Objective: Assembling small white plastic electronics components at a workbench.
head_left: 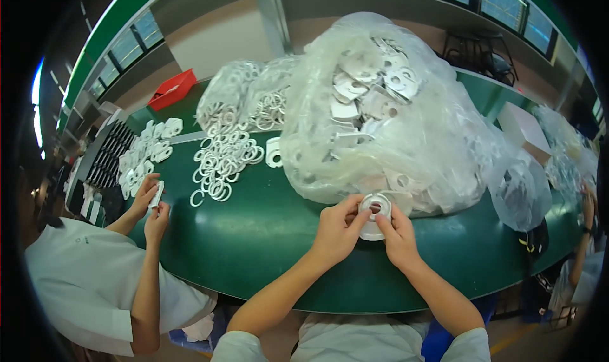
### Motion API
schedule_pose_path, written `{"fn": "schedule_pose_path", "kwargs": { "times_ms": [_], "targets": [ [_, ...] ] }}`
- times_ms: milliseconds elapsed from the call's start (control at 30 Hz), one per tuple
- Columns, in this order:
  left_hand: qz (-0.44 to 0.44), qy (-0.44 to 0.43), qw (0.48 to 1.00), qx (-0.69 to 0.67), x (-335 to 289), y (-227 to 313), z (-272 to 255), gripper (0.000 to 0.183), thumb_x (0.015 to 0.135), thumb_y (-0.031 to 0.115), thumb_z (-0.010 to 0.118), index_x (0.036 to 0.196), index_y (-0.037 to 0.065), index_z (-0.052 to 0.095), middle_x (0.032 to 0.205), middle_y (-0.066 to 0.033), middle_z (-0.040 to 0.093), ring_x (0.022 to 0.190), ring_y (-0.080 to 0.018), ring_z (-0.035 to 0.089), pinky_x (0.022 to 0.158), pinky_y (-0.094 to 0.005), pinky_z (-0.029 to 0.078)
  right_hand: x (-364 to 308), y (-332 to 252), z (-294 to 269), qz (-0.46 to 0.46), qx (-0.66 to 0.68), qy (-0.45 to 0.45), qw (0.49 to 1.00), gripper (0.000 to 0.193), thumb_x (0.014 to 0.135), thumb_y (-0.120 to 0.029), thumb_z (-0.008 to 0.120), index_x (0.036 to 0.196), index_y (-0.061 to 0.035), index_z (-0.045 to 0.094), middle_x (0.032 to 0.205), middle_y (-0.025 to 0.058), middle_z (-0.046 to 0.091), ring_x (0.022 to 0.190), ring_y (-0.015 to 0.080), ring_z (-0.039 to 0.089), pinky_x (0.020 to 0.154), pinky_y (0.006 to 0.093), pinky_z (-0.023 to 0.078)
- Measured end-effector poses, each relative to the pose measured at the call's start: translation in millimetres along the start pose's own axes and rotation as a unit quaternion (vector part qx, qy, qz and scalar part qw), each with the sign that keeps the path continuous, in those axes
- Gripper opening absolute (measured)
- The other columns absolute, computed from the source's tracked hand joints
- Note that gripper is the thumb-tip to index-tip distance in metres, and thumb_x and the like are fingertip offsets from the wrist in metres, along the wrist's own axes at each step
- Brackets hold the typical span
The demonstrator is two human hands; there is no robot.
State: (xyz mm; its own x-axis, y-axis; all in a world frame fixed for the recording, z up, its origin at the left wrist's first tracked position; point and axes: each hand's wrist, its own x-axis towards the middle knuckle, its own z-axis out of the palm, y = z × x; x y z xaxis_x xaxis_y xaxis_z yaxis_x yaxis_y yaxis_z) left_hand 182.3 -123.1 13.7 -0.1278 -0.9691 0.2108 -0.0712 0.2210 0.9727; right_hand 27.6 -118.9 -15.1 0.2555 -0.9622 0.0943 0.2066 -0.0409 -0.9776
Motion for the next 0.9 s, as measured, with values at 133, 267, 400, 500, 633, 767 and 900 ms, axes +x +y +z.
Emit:
{"fn": "schedule_pose_path", "kwargs": {
  "times_ms": [133, 267, 400, 500, 633, 767, 900],
  "targets": [
    [-0.005, 0.05, 0.979, 0.198, 13.9, 18.9, -53.5, 0.018, 0.081, 0.016, 0.066, 0.085, -0.002, 0.068, 0.072, -0.0116, 0.067, 0.061, -0.0153, 0.062, 0.06, -0.0277, 0.048, 4.0, -6.1, -6.3, 0.074, 0.103, -0.047, 0.991, 0.03, 0.097, -0.014, 0.04, 0.123, 0.0014, 0.045, 0.108, 0.0156, 0.06, 0.092, 0.0269, 0.064, 0.057, 0.0322, 0.057],
    [0.007, 0.253, 0.915, 0.314, 45.1, -9.6, -143.0, 0.013, 0.08, 0.012, 0.064, 0.085, 0.001, 0.068, 0.068, -0.0118, 0.066, 0.058, -0.0201, 0.063, 0.057, -0.0299, 0.048, 4.3, -4.2, -3.7, 0.09, 0.069, -0.084, 0.99, 0.03, 0.096, -0.012, 0.04, 0.122, 0.0025, 0.044, 0.11, 0.0213, 0.061, 0.086, 0.0295, 0.067, 0.051, 0.0307, 0.055],
    [-0.032, 0.282, 0.835, 0.471, 64.6, -38.9, -183.1, 0.011, 0.078, 0.013, 0.065, 0.083, 0.005, 0.07, 0.076, -0.0122, 0.066, 0.067, -0.0268, 0.064, 0.062, -0.0355, 0.049, 4.0, -7.2, -5.8, 0.108, 0.059, -0.108, 0.986, 0.03, 0.095, -0.009, 0.041, 0.123, 0.0017, 0.044, 0.107, 0.0184, 0.062, 0.084, 0.0261, 0.067, 0.049, 0.0273, 0.053],
    [-0.033, 0.262, 0.772, 0.578, 77.3, -60.9, -192.2, 0.01, 0.076, 0.016, 0.068, 0.081, 0.008, 0.071, 0.085, -0.013, 0.063, 0.078, -0.0315, 0.062, 0.068, -0.0399, 0.049, 6.2, -8.3, -7.6, 0.128, 0.086, -0.11, 0.982, 0.03, 0.095, -0.01, 0.04, 0.123, 0.0012, 0.044, 0.106, 0.0166, 0.063, 0.083, 0.0236, 0.067, 0.048, 0.0256, 0.052],
    [-0.061, 0.214, 0.785, 0.579, 88.3, -62.2, -195.9, 0.011, 0.073, 0.017, 0.071, 0.079, 0.008, 0.071, 0.089, -0.0134, 0.061, 0.081, -0.0318, 0.061, 0.07, -0.0401, 0.049, 7.2, -6.7, -10.0, 0.136, 0.097, -0.109, 0.98, 0.031, 0.096, -0.013, 0.039, 0.123, 0.0013, 0.044, 0.106, 0.017, 0.063, 0.082, 0.0235, 0.067, 0.048, 0.0255, 0.052],
    [-0.01, 0.296, 0.846, 0.443, 94.0, -49.0, -217.6, 0.013, 0.074, 0.015, 0.069, 0.08, 0.004, 0.071, 0.078, -0.0137, 0.066, 0.071, -0.0287, 0.063, 0.067, -0.0365, 0.049, 7.6, -1.7, -12.4, 0.13, 0.096, -0.119, 0.98, 0.031, 0.096, -0.013, 0.039, 0.123, 0.0013, 0.044, 0.107, 0.0171, 0.063, 0.082, 0.0236, 0.067, 0.048, 0.0256, 0.052],
    [-0.002, 0.391, 0.887, 0.245, 90.0, -34.4, -255.4, 0.016, 0.08, 0.012, 0.065, 0.083, -0.003, 0.068, 0.068, -0.0083, 0.066, 0.062, -0.0137, 0.062, 0.055, -0.0242, 0.046, 5.7, -5.3, -10.9, 0.131, 0.089, -0.129, 0.979, 0.032, 0.096, -0.013, 0.039, 0.125, 0.0003, 0.043, 0.107, 0.0192, 0.062, 0.083, 0.026, 0.067, 0.048, 0.0281, 0.053]
  ]
}}
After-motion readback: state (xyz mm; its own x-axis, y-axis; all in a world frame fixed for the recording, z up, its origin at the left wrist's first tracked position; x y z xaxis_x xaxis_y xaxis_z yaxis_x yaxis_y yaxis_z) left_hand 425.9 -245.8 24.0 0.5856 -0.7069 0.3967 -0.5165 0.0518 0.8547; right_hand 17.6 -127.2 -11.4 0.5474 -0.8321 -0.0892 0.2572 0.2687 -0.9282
